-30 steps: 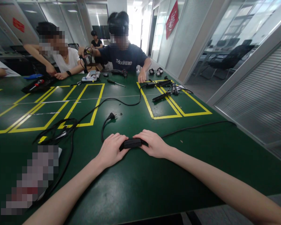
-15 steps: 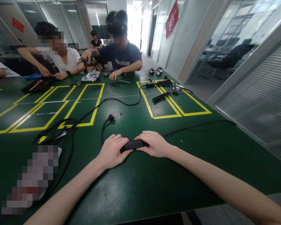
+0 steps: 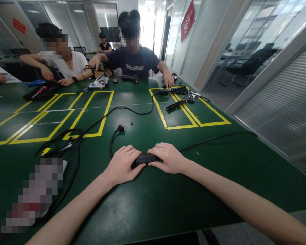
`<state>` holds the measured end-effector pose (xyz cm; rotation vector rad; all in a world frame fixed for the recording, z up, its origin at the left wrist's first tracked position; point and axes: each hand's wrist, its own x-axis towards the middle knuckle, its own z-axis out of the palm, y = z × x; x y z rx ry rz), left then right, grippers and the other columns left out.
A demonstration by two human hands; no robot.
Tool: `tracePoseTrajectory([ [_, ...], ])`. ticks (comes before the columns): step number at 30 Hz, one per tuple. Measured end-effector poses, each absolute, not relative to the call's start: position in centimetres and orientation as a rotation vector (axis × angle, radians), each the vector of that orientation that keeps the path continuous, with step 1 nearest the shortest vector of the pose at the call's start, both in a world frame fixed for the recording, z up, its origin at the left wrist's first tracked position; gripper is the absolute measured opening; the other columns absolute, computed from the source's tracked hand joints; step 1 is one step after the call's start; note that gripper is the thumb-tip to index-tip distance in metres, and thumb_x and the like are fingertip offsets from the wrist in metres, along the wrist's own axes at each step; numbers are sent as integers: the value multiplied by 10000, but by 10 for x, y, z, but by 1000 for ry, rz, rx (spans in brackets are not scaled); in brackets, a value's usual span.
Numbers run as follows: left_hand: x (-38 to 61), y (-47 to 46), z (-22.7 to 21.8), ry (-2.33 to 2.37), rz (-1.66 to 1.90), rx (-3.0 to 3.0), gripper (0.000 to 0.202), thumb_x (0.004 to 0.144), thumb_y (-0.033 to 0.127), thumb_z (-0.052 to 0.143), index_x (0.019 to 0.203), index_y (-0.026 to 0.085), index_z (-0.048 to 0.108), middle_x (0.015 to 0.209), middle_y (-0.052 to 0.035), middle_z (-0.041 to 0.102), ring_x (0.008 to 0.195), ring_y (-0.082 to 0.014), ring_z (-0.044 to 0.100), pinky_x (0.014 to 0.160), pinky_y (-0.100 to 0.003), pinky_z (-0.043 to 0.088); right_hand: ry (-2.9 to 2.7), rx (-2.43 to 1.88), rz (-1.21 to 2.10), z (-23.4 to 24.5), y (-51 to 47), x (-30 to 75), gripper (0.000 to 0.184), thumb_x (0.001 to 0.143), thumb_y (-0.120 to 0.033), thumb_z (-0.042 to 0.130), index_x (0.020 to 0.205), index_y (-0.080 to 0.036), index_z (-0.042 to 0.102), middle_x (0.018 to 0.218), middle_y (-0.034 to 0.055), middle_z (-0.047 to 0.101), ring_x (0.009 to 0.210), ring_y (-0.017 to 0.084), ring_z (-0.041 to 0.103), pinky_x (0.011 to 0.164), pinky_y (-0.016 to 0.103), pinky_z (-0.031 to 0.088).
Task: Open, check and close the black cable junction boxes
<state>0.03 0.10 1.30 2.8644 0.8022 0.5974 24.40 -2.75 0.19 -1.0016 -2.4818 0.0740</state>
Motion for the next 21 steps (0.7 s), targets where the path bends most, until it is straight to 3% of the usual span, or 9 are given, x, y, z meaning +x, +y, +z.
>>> tracePoseTrajectory([
  [3, 1, 0, 12, 747, 684, 2885, 298, 1006, 418, 581, 1128, 158, 659, 1004, -93, 732, 889, -250, 637, 781, -373, 467, -2470, -985, 42, 0, -28, 244, 299, 1015, -433, 598, 1076, -149, 665, 878, 91, 716, 786, 218, 640, 711, 339, 459],
  [9, 2, 0, 7, 753, 665, 2900, 290, 1034, 411, 553, 1071, 155, 685, 910, -82, 729, 843, -241, 634, 730, -364, 466, -2381, -837, -4, 1, -29, 244, 287, 1042, -398, 562, 1099, -142, 677, 974, 97, 775, 814, 208, 689, 723, 337, 498],
  [15, 2, -1, 6, 740, 731, 2881, 294, 1024, 387, 572, 1199, 170, 666, 1001, -89, 759, 879, -233, 672, 772, -358, 489, -2366, -778, -115, 1, -28, 245, 308, 1058, -402, 542, 1093, -139, 698, 948, 94, 795, 768, 199, 707, 686, 337, 507],
  [21, 2, -2, 4, 760, 705, 2877, 278, 1036, 379, 551, 1169, 172, 680, 1018, -90, 778, 871, -238, 683, 768, -368, 492, -2401, -827, -34, -1, -27, 247, 279, 1030, -366, 579, 1174, -148, 677, 1083, 104, 799, 871, 206, 761, 737, 323, 562],
])
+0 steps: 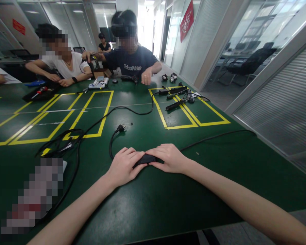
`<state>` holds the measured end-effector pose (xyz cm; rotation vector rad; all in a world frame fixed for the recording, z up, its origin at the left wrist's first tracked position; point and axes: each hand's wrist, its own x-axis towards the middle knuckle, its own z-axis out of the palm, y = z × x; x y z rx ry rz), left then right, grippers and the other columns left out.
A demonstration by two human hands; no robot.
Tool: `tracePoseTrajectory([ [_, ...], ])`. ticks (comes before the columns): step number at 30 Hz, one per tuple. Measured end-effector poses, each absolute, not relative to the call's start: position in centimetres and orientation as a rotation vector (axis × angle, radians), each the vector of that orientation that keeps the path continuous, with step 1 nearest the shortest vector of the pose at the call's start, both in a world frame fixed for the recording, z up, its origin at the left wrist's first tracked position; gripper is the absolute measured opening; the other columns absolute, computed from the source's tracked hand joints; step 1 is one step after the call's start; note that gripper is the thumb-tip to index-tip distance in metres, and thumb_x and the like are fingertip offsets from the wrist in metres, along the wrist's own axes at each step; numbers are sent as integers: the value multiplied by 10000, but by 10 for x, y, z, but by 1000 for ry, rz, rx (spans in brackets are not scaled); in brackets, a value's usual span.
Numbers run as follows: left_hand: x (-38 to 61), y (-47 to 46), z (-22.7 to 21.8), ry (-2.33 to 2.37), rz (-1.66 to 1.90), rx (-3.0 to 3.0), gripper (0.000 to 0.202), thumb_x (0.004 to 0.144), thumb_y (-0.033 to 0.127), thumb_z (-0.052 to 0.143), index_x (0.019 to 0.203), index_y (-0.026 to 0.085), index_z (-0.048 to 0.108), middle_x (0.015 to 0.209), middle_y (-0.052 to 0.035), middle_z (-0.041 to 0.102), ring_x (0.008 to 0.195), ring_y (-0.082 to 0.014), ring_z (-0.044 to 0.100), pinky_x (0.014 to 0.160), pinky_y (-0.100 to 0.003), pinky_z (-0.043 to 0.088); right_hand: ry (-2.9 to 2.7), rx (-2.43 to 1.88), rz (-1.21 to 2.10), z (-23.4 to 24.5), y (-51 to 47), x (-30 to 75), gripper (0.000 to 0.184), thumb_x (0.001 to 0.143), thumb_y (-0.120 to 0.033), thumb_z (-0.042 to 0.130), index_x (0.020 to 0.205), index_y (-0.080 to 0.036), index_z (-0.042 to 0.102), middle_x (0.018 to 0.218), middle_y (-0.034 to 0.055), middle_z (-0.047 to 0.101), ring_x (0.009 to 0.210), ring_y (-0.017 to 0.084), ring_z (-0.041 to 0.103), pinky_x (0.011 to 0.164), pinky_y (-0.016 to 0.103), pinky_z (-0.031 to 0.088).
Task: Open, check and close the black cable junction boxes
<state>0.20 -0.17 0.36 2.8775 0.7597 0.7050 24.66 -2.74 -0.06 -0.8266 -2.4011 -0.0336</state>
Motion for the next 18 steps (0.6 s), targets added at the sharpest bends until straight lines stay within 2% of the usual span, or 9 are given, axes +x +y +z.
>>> tracePoseTrajectory([
  [3, 3, -2, 5, 825, 692, 2728, 386, 995, 469, 601, 1237, 177, 672, 1082, -101, 779, 935, -257, 694, 820, -381, 521, -2409, -809, -132, -2, -29, 247, 272, 1049, -321, 543, 1211, -143, 669, 1118, 108, 799, 856, 195, 767, 731, 314, 584],
  [6, 4, -3, 11, 1001, 605, 2440, 450, 1006, 521, 529, 1288, 198, 664, 1159, -93, 764, 992, -257, 705, 855, -367, 533, -2384, -693, -334, -3, -30, 247, 260, 1058, -267, 523, 1236, -146, 668, 1167, 103, 792, 912, 195, 761, 744, 314, 595],
  [9, 5, -2, 20, 1072, 375, 2180, 465, 1009, 575, 470, 978, 198, 741, 859, -31, 754, 772, -229, 679, 703, -327, 501, -2368, -644, -432, -2, -31, 247, 244, 1055, -216, 521, 1238, -171, 677, 1207, 83, 782, 1024, 190, 741, 793, 303, 600],
  [10, 5, -1, 22, 1040, 350, 2099, 465, 990, 590, 498, 928, 196, 737, 818, -18, 739, 741, -218, 662, 668, -310, 486, -2376, -659, -429, -2, -31, 247, 246, 1057, -216, 514, 1233, -179, 681, 1217, 82, 778, 1044, 191, 736, 808, 305, 601],
  [13, 5, 0, 22, 980, 457, 1956, 365, 883, 531, 686, 1013, 193, 733, 915, -15, 755, 815, -215, 676, 699, -291, 497, -2440, -765, -315, -2, -30, 247, 291, 1050, -277, 518, 1283, -177, 662, 1309, 125, 730, 1057, 219, 730, 829, 338, 606],
  [15, 5, 0, 18, 1010, 526, 2009, 301, 847, 453, 754, 1008, 202, 718, 940, -13, 755, 849, -218, 682, 741, -299, 500, -2468, -823, -149, -2, -29, 246, 414, 1018, -368, 579, 1368, -148, 607, 1332, 162, 708, 1030, 247, 733, 822, 367, 610],
  [16, 5, -1, 16, 1041, 547, 2073, 276, 833, 423, 780, 990, 207, 711, 933, -10, 752, 853, -221, 679, 753, -308, 495, -2462, -845, -48, -2, -29, 246, 463, 1004, -392, 603, 1393, -140, 588, 1308, 164, 717, 1020, 252, 734, 829, 374, 610],
  [18, 5, -2, 13, 1107, 576, 2230, 270, 807, 392, 827, 971, 216, 704, 904, -6, 742, 844, -227, 667, 761, -323, 480, -2400, -892, 148, -2, -28, 245, 425, 997, -364, 625, 1365, -152, 610, 1211, 132, 756, 1012, 244, 732, 859, 369, 603],
])
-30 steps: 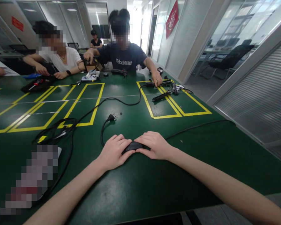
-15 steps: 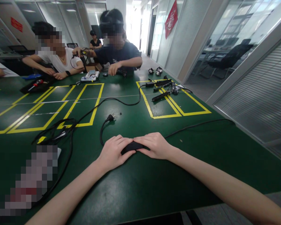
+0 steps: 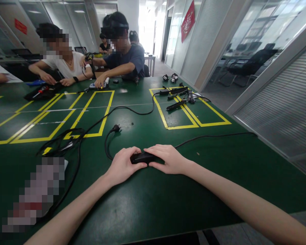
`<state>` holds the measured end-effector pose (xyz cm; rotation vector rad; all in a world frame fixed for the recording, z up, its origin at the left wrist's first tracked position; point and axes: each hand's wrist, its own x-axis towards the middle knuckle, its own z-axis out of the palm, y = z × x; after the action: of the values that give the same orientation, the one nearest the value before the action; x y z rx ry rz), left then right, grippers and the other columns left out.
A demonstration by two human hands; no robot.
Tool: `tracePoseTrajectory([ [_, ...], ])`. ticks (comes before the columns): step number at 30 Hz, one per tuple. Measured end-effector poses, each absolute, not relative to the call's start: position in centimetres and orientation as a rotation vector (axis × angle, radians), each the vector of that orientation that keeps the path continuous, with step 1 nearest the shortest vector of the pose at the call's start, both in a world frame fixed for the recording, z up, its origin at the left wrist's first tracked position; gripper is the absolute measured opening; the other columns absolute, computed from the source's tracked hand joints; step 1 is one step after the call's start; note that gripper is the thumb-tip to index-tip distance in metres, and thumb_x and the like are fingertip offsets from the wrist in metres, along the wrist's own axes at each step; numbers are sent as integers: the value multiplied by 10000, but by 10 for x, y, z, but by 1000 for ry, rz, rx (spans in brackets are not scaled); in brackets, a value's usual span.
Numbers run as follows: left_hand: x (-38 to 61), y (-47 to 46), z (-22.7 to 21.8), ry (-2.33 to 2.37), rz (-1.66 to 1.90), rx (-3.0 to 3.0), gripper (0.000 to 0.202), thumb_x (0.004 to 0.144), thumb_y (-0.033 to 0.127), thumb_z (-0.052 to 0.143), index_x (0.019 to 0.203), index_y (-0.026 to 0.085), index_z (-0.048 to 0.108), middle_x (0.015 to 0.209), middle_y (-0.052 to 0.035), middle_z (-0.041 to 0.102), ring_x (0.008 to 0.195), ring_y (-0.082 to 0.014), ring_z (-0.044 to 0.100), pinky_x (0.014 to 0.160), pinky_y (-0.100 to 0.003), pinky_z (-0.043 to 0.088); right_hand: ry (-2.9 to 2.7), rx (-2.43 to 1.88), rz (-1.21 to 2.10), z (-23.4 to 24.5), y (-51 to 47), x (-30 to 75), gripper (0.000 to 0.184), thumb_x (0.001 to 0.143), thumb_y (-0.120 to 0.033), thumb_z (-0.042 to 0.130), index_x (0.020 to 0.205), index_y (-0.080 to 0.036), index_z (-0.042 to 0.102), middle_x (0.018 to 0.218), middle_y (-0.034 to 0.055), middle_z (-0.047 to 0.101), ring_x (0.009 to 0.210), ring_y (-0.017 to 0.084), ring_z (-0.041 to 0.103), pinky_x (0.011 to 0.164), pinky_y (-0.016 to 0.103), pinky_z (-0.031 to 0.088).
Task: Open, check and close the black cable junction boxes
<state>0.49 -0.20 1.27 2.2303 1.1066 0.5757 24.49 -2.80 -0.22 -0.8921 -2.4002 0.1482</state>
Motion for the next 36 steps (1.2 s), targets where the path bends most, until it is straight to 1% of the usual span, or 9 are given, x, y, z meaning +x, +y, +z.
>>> tracePoseTrajectory([
  [4, 3, 0, 9, 1115, 640, 2437, 351, 793, 416, 858, 1043, 222, 708, 915, -21, 725, 844, -232, 654, 767, -340, 480, -2256, -969, 333, -4, -26, 244, 239, 978, -258, 663, 1201, -185, 709, 1068, 84, 788, 929, 218, 718, 830, 348, 590],
  [10, 0, 1, 10, 1044, 643, 2458, 257, 971, 448, 659, 1020, 206, 731, 874, -37, 716, 813, -212, 638, 745, -338, 478, -2228, -958, 349, -1, -26, 245, 234, 978, -267, 657, 1185, -176, 717, 1047, 88, 788, 891, 216, 699, 790, 350, 576],
  [17, 2, -2, 7, 1024, 669, 2405, 283, 944, 459, 685, 1033, 197, 745, 893, -46, 715, 813, -208, 643, 732, -333, 500, -2223, -941, 378, 2, -28, 244, 147, 987, -266, 648, 1097, -188, 706, 980, 78, 769, 877, 207, 698, 792, 336, 574],
  [23, 4, -3, 11, 1012, 684, 2397, 220, 967, 390, 669, 1018, 198, 763, 823, -31, 697, 772, -195, 627, 698, -313, 472, -2494, -852, 185, 1, -29, 243, 540, 969, -382, 667, 1445, -165, 536, 1275, 167, 671, 1106, 265, 670, 907, 399, 581],
  [27, 4, -3, 7, 1029, 689, 2299, 204, 959, 373, 676, 1005, 200, 772, 797, -24, 688, 729, -183, 633, 667, -303, 479, -2643, -848, -22, -1, -30, 242, 458, 1018, -294, 575, 1460, -181, 535, 1272, 167, 652, 1085, 261, 663, 868, 393, 595],
  [29, 4, -3, 3, 987, 755, 2326, 223, 965, 372, 665, 1076, 201, 756, 872, -46, 722, 806, -204, 660, 727, -326, 519, -2654, -877, -49, -2, -29, 243, 474, 1022, -294, 560, 1483, -195, 513, 1256, 157, 654, 1070, 256, 664, 842, 380, 603],
  [31, 3, -4, 2, 937, 872, 2418, 308, 965, 355, 662, 1233, 207, 696, 1092, -89, 748, 1011, -253, 673, 888, -404, 542, -2599, -927, -22, -2, -27, 247, 482, 1027, -299, 547, 1498, -210, 495, 1258, 147, 654, 1075, 252, 666, 842, 372, 607],
  [34, 1, -4, 3, 929, 1060, 2548, 528, 968, 311, 647, 1470, 228, 508, 1429, -134, 627, 1325, -311, 556, 1116, -528, 442, -2391, -1029, 85, 1, -19, 261, 493, 1026, -285, 542, 1512, -231, 481, 1265, 135, 660, 1076, 248, 680, 878, 374, 605],
  [36, -2, -4, 5, 931, 1133, 2576, 540, 982, 281, 621, 1497, 224, 469, 1462, -142, 599, 1371, -311, 524, 1154, -541, 410, -2195, -1092, 121, 3, -9, 276, 504, 1015, -285, 554, 1512, -238, 483, 1277, 133, 670, 1093, 259, 687, 921, 396, 595],
])
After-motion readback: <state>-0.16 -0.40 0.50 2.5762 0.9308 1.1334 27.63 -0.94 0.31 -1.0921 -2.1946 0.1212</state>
